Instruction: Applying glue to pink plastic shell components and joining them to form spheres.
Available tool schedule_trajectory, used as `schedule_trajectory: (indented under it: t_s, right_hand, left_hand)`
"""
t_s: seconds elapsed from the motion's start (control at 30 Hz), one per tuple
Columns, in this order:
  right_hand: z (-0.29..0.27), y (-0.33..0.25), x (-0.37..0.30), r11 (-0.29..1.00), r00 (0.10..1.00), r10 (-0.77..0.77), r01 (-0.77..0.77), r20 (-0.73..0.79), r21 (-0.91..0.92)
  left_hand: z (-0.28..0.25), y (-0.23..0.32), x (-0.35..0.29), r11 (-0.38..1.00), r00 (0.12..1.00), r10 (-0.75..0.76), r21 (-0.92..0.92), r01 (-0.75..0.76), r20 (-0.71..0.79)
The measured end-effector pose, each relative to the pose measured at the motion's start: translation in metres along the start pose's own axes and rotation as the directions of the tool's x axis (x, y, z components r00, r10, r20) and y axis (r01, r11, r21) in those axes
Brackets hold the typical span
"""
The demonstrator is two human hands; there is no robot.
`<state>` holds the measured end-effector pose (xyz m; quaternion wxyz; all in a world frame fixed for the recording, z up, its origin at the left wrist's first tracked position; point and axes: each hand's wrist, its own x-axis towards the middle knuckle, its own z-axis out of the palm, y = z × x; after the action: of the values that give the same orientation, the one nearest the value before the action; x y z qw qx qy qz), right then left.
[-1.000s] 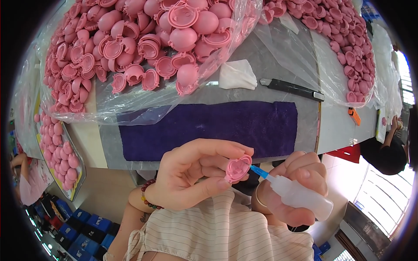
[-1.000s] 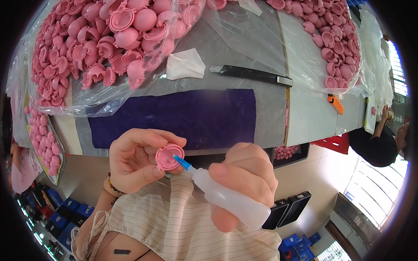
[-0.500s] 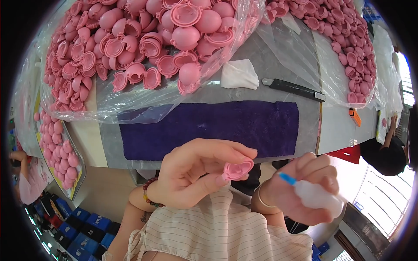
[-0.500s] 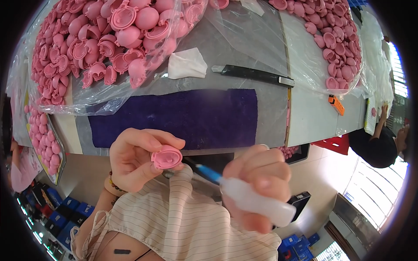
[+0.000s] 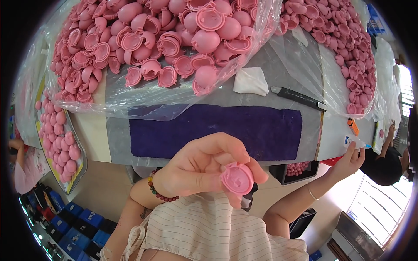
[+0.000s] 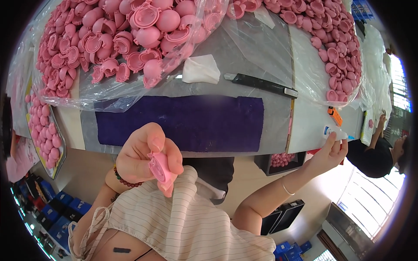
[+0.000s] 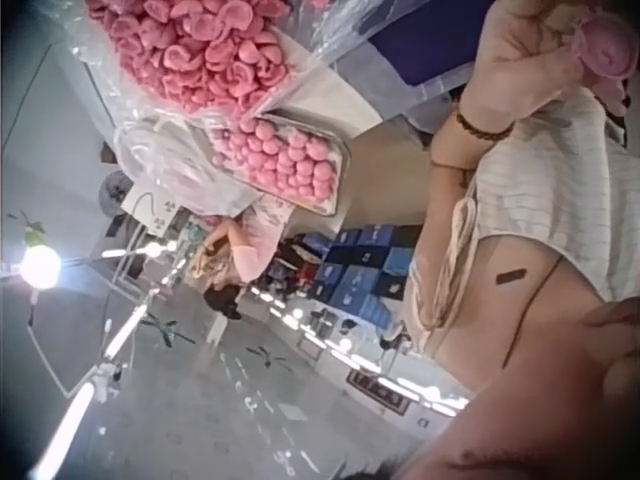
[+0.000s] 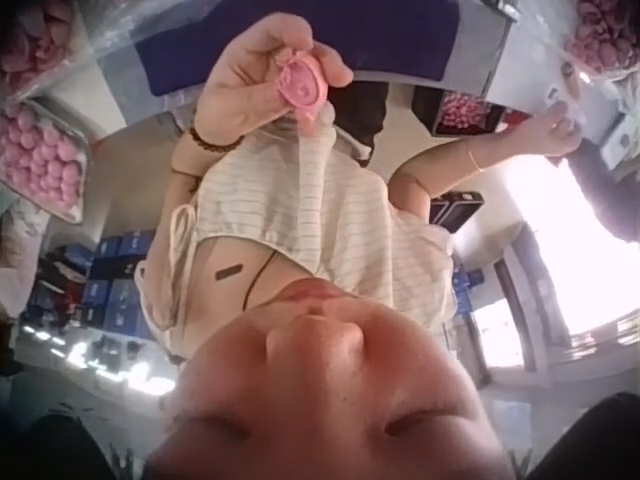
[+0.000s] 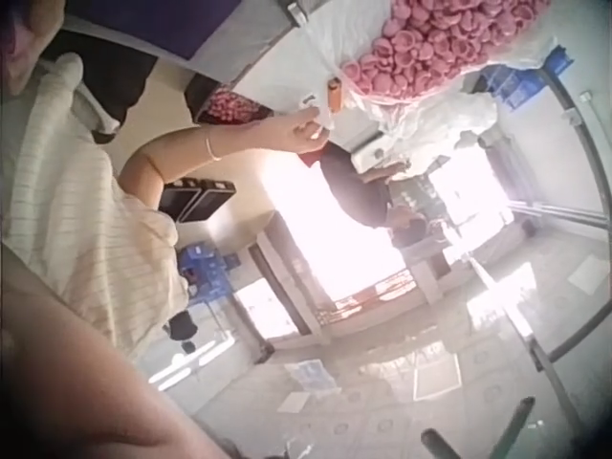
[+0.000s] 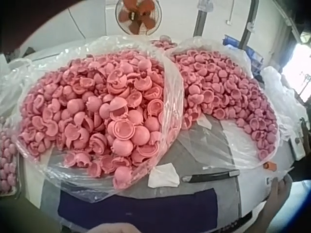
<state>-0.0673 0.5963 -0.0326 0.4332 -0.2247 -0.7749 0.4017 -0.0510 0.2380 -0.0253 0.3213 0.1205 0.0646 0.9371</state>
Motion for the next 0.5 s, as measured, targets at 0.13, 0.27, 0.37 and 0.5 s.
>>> schedule_trajectory:
  t_s: [0.13,0.27,0.37,0.5]
  right_hand:
    - [-0.003,-0.002,0.009,1.0,0.999,-0.008,0.007,0.049,0.023]
    - [0.008,-0.003,0.006,0.942,0.893,-0.329,0.291,-0.306,-0.166]
    - [0.017,-0.024,0.005,0.849,0.845,-0.511,0.467,-0.157,-0.248]
    - [0.049,-0.054,0.029,0.619,0.713,-0.586,0.7,0.384,-0.356]
  left_hand:
    - [0.0,-0.001,0.003,0.999,0.999,-0.017,-0.032,0.018,0.036]
    - [0.017,-0.002,0.002,0.931,0.947,0.123,0.364,-0.007,-0.297]
    - [0.018,-0.006,0.003,0.765,0.909,0.266,0.644,0.004,-0.322]
    - [0.01,-0.003,0.002,0.777,0.952,0.24,0.626,-0.072,-0.188]
